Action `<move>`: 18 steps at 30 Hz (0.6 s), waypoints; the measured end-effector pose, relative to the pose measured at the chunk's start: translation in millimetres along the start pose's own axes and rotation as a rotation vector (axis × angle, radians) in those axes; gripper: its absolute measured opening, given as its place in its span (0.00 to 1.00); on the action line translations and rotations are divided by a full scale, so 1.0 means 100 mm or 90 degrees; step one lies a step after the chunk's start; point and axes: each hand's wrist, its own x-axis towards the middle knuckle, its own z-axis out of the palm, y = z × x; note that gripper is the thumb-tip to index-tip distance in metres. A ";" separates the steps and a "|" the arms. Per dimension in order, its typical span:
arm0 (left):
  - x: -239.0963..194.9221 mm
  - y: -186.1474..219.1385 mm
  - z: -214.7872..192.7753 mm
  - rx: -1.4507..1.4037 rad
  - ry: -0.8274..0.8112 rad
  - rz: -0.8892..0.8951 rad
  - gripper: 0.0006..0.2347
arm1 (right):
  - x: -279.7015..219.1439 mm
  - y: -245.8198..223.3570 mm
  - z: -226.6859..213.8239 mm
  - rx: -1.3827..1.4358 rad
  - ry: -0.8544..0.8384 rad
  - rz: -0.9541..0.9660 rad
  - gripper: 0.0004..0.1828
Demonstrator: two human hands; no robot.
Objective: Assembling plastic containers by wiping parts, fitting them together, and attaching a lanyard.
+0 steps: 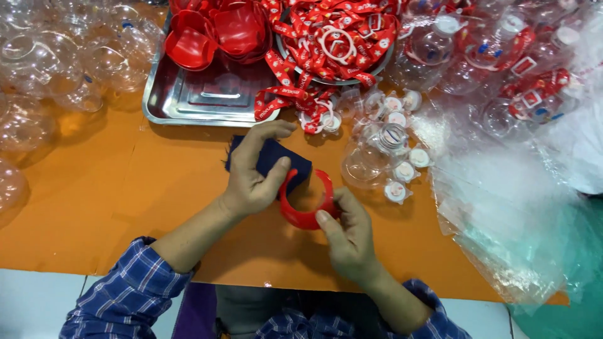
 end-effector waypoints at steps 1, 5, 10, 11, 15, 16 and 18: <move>0.03 0.01 0.04 -0.005 -0.004 0.003 0.12 | -0.06 0.06 -0.07 -0.003 0.007 -0.001 0.03; 0.18 -0.05 0.28 -0.039 -0.175 -0.152 0.25 | -0.20 0.30 -0.36 -0.001 0.125 0.001 0.05; 0.29 -0.41 0.71 -0.200 -0.220 -0.163 0.25 | -0.13 0.30 -0.58 -0.025 0.225 -0.066 0.09; 0.27 -0.54 0.81 -0.216 -0.222 -0.149 0.27 | -0.12 0.28 -0.60 -0.027 0.236 -0.068 0.10; 0.30 -0.60 1.07 -0.271 -0.230 -0.101 0.27 | -0.08 0.43 -0.65 -0.040 0.238 -0.080 0.11; 0.31 -0.58 1.09 -0.273 -0.233 -0.097 0.27 | -0.08 0.46 -0.67 -0.041 0.241 -0.083 0.11; 0.27 -0.54 1.08 -0.179 -0.247 -0.065 0.31 | -0.11 0.52 -0.65 -0.044 0.237 -0.054 0.12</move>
